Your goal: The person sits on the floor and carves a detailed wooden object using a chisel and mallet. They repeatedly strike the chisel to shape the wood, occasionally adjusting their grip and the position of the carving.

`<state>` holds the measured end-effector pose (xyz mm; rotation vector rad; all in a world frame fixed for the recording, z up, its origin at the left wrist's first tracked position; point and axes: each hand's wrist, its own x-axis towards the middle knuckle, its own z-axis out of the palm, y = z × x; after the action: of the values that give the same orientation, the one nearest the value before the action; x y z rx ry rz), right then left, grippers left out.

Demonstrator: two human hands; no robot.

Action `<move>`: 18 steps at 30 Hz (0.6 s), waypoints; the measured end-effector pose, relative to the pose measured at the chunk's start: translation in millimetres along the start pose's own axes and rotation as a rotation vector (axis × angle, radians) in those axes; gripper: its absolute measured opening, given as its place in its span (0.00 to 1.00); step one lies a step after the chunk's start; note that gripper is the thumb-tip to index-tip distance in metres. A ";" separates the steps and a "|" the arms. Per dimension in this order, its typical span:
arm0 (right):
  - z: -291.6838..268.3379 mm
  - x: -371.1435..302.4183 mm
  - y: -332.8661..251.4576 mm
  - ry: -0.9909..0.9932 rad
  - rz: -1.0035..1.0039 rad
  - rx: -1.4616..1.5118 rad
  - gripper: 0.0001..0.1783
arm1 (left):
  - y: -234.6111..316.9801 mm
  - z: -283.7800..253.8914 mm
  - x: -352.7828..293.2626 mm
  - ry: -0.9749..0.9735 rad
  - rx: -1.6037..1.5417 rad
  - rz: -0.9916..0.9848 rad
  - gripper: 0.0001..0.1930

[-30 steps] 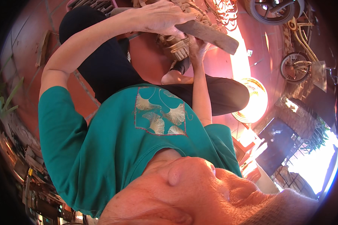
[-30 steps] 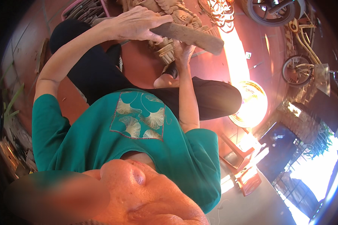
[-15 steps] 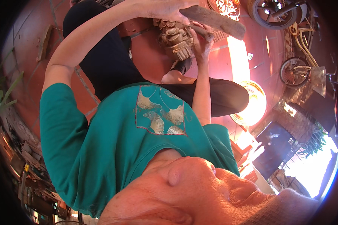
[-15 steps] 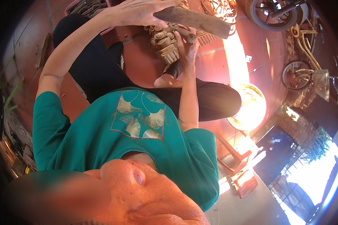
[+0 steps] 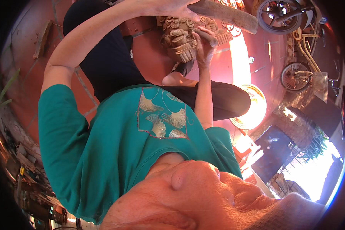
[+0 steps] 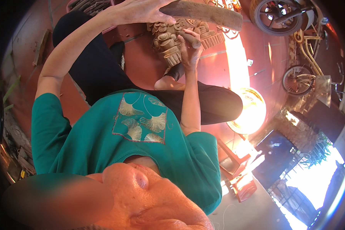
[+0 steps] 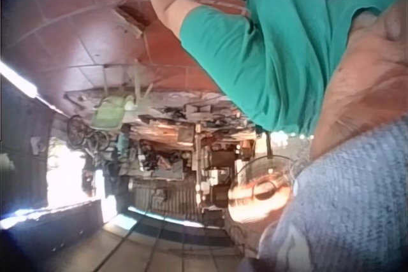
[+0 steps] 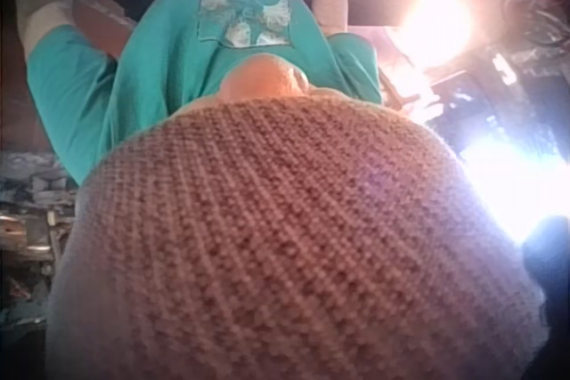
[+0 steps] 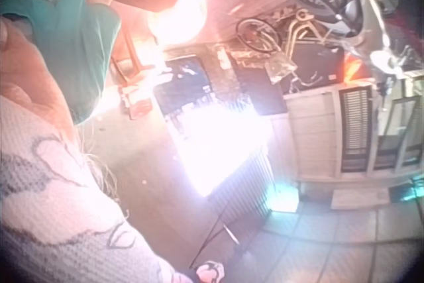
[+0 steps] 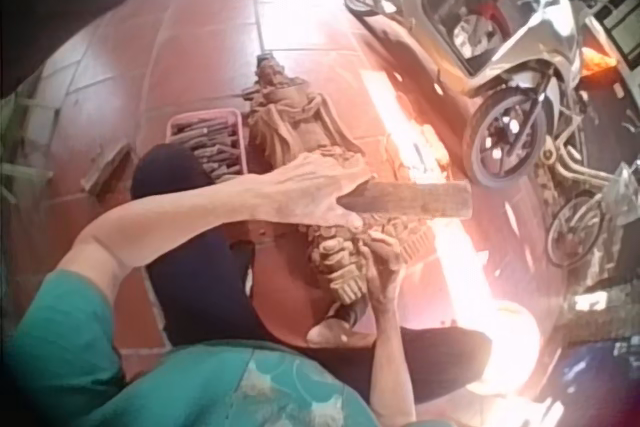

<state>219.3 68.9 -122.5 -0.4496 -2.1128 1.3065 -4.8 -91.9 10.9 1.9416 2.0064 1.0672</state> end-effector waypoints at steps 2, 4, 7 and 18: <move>4.7 -0.6 -2.2 0.029 0.048 0.078 0.14 | 0.3 1.2 -0.3 0.009 0.012 0.010 0.28; 5.7 -0.3 -3.7 0.040 0.057 0.092 0.14 | 1.6 0.1 0.4 -0.014 0.021 -0.002 0.27; 5.4 -0.1 -1.8 0.038 -0.018 0.040 0.14 | 1.9 1.5 1.3 -0.012 0.051 0.017 0.27; 2.5 -7.6 11.8 0.060 -0.174 -0.409 0.15 | 14.8 12.8 -6.0 -0.190 -0.057 0.106 0.27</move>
<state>223.1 68.3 -136.2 -0.4532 -2.3116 0.7532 15.3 -94.0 7.9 2.0549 1.7731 0.9118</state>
